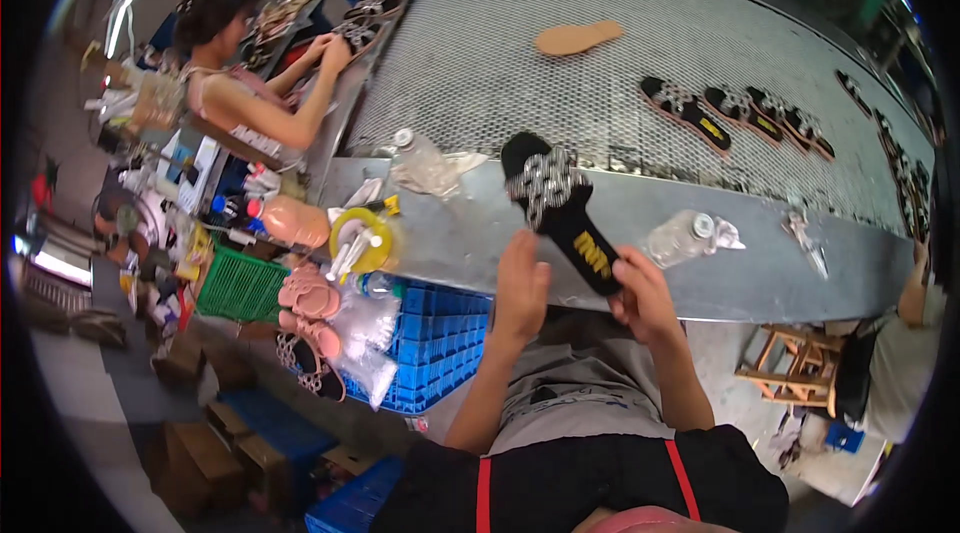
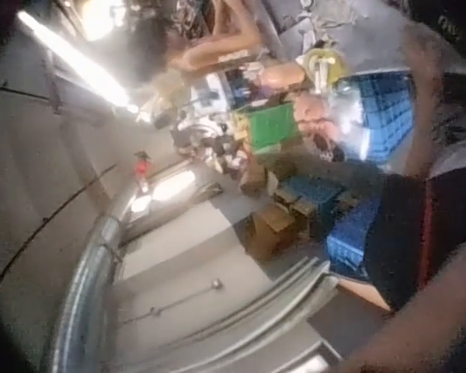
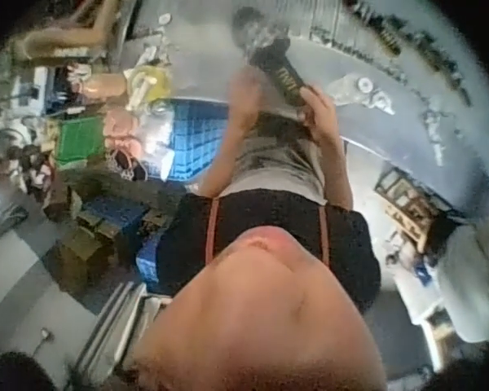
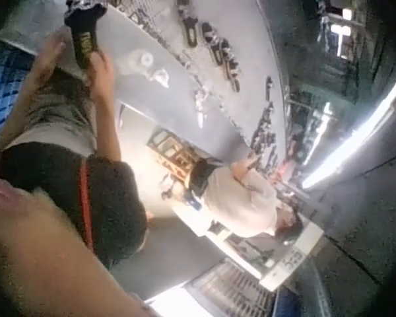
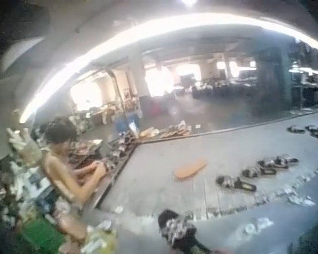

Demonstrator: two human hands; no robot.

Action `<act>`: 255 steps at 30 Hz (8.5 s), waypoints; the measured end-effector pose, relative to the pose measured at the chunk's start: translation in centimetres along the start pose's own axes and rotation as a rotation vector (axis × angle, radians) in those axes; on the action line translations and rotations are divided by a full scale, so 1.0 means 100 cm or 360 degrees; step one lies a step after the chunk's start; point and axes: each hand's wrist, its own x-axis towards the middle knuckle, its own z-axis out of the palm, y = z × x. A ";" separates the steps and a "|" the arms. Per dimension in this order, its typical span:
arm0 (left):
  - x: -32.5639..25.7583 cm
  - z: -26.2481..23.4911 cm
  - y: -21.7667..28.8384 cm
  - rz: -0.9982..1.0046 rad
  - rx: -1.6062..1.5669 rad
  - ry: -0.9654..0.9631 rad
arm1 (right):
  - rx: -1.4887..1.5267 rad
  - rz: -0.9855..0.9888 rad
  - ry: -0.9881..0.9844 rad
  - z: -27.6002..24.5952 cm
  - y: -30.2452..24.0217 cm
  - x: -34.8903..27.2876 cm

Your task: The recorder cleans and inspects sandals at a factory station, using a cloth and liquid.

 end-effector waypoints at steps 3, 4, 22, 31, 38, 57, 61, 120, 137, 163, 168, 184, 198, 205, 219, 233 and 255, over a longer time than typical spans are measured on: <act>-0.003 0.007 0.000 0.0144 0.0752 0.0036 | 0.0083 -0.0228 -0.0067 0.049 -0.029 0.072; -0.005 0.010 0.001 0.0134 0.0765 0.0047 | -0.0065 -0.0299 0.0097 0.058 -0.032 0.098; -0.002 0.025 0.002 0.0343 0.0852 0.0332 | 0.0243 -0.0210 0.0593 0.047 -0.079 0.382; 0.000 0.019 -0.002 0.0338 0.0858 0.0303 | -0.1144 -0.0558 0.0190 0.111 -0.060 0.354; -0.003 0.021 0.000 0.0367 0.0833 0.0337 | 0.1063 0.0037 0.0265 0.065 -0.073 0.463; -0.003 0.012 0.007 0.0338 0.0664 0.0292 | 0.0411 -0.0673 -0.0246 0.148 -0.072 0.123; -0.006 -0.014 -0.007 -0.0081 -0.0697 -0.0438 | -0.0473 -0.0655 0.0064 0.127 -0.039 0.019; -0.098 -0.116 0.032 -0.0479 -0.1895 0.0515 | -0.0082 -0.0066 -0.0077 0.014 0.030 -0.094; -0.062 -0.094 0.032 -0.0558 -0.1097 0.0497 | 0.0356 0.0648 0.0080 0.021 0.014 -0.089; -0.050 -0.082 0.048 -0.0681 -0.0631 0.0329 | 0.0699 0.0861 0.0168 -0.010 0.031 -0.090; -0.054 -0.066 0.044 -0.0654 -0.0897 0.0394 | 0.0704 0.0821 0.0183 -0.006 0.028 -0.087; -0.057 -0.050 0.057 -0.0285 -0.1499 0.0347 | 0.0478 0.0603 0.0180 -0.003 0.027 -0.092; -0.062 -0.048 0.052 -0.0271 -0.1692 0.0362 | 0.0402 0.0580 0.0158 0.001 0.024 -0.098; -0.060 -0.047 0.052 -0.0347 -0.1764 0.0397 | 0.0344 0.0576 0.0221 0.007 0.026 -0.100; -0.059 -0.047 0.049 -0.0493 -0.1642 0.0519 | 0.0353 0.0694 0.0216 0.012 0.034 -0.100; -0.061 -0.045 0.048 -0.0395 -0.1665 0.0382 | 0.0538 0.0667 0.0174 0.002 0.040 -0.103; -0.031 -0.040 0.052 -0.0269 -0.1275 0.0671 | -0.1622 -0.0130 -0.0120 0.022 0.018 -0.102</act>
